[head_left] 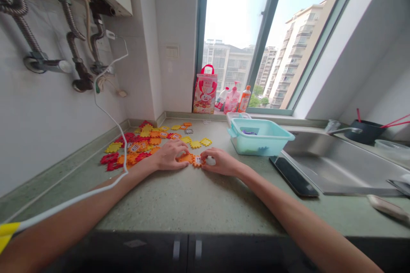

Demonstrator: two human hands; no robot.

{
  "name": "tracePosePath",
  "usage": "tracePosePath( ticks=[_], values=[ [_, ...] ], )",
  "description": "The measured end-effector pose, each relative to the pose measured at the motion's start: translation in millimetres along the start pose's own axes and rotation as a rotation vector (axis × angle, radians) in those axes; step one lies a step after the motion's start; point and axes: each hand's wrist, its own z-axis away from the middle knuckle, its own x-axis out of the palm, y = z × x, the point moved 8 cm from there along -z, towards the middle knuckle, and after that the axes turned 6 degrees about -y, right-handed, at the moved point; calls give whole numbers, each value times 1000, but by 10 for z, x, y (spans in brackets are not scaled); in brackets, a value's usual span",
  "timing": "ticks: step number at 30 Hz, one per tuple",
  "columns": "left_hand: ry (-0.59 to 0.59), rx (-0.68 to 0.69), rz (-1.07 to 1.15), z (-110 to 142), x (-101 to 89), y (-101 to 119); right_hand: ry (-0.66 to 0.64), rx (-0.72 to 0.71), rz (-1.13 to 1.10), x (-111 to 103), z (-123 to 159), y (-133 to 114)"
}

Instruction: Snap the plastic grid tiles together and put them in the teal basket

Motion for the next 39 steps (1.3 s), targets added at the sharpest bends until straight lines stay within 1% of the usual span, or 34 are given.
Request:
tracePosePath(
  ticks=[6,10,12,18,22,27,30,33,35,37,39],
  values=[
    [-33,45,37,-21,30,18,58,-18,30,-77,-5,-69],
    [-39,31,79,-40,58,41,-29,-32,36,1,-4,-75],
    [-44,25,91,-42,66,47,-47,-34,27,16,-2,-71],
    [-41,12,132,-35,78,23,-25,13,30,10,-19,-58],
    [-21,-11,187,-26,89,-31,-14,26,72,2,-23,-75],
    [-30,-46,250,-2,107,-95,-10,63,153,-82,30,14],
    [-36,-31,265,6,128,-84,51,62,148,-175,63,90],
    [-7,-3,294,-10,128,-39,163,34,144,-259,63,91],
    [56,-4,296,-25,80,-26,255,5,134,-299,46,26],
    [139,-40,273,-28,-8,-54,339,-26,91,-314,18,-72],
    [204,-88,230,-15,-104,-106,379,-47,40,-281,-24,-164]
  ],
)
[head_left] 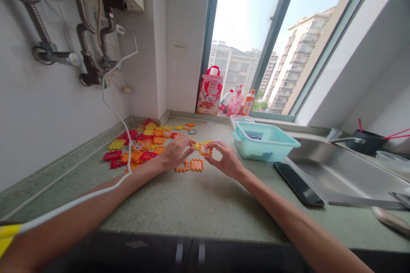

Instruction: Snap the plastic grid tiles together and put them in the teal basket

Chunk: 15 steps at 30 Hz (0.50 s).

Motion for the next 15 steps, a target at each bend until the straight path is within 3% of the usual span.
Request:
tracePosePath(
  ticks=[3,8,15],
  values=[
    [35,-19,-93,-4,-118,-33,-52,-2,-11,169,-31,-87],
    [8,24,-214,-7,-167,-28,-296,-34,2,491,-13,-137],
    [-9,35,-252,8,-197,-75,-372,45,-35,497,-4,-118]
  ],
)
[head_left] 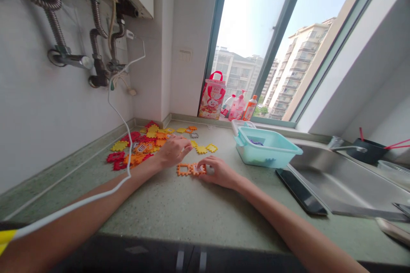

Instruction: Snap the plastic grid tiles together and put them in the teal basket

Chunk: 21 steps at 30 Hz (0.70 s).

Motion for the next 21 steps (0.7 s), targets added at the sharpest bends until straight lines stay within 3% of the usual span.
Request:
tracePosePath(
  ticks=[3,6,9,12,15,18,21],
  values=[
    [-7,-4,-4,25,-11,-65,3,3,64,-58,35,10],
    [-40,10,20,57,-27,-135,9,-100,215,-137,97,-67],
    [-151,64,66,92,-19,-156,2,-213,377,-232,171,-145],
    [-281,67,116,134,-9,-172,72,-228,481,-485,251,-114],
    [-334,15,147,165,-31,-196,286,-95,567,-991,408,72],
    [-365,-26,174,191,-26,-197,576,160,717,-1595,723,355],
    [-429,-44,226,219,51,-174,721,431,817,-2015,1067,660]
  ],
)
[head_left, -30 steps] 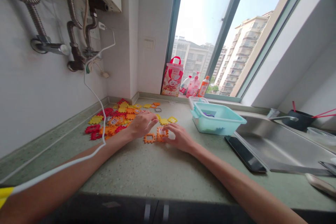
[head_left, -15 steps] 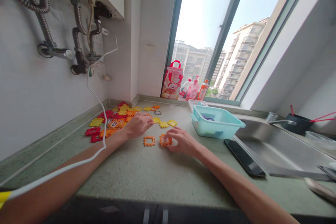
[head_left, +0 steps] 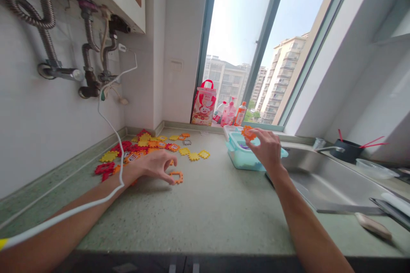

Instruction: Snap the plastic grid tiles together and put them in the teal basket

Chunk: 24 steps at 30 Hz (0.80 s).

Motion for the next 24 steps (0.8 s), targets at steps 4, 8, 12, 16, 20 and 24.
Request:
tracePosePath(
  ticks=[4,8,12,16,20,24],
  values=[
    [-60,-19,66,-32,123,-24,-216,301,154,111,39,589],
    [-39,-4,78,-57,157,-47,-502,510,135,306,170,906],
    [-17,1,79,-56,158,-54,-567,548,103,398,195,1026],
    [-7,17,72,-50,160,0,-622,575,91,476,219,1111],
    [14,11,30,-86,158,38,-540,553,98,390,175,1005],
    [193,-31,-121,-108,11,-60,-106,205,14,103,2,320]
  ],
)
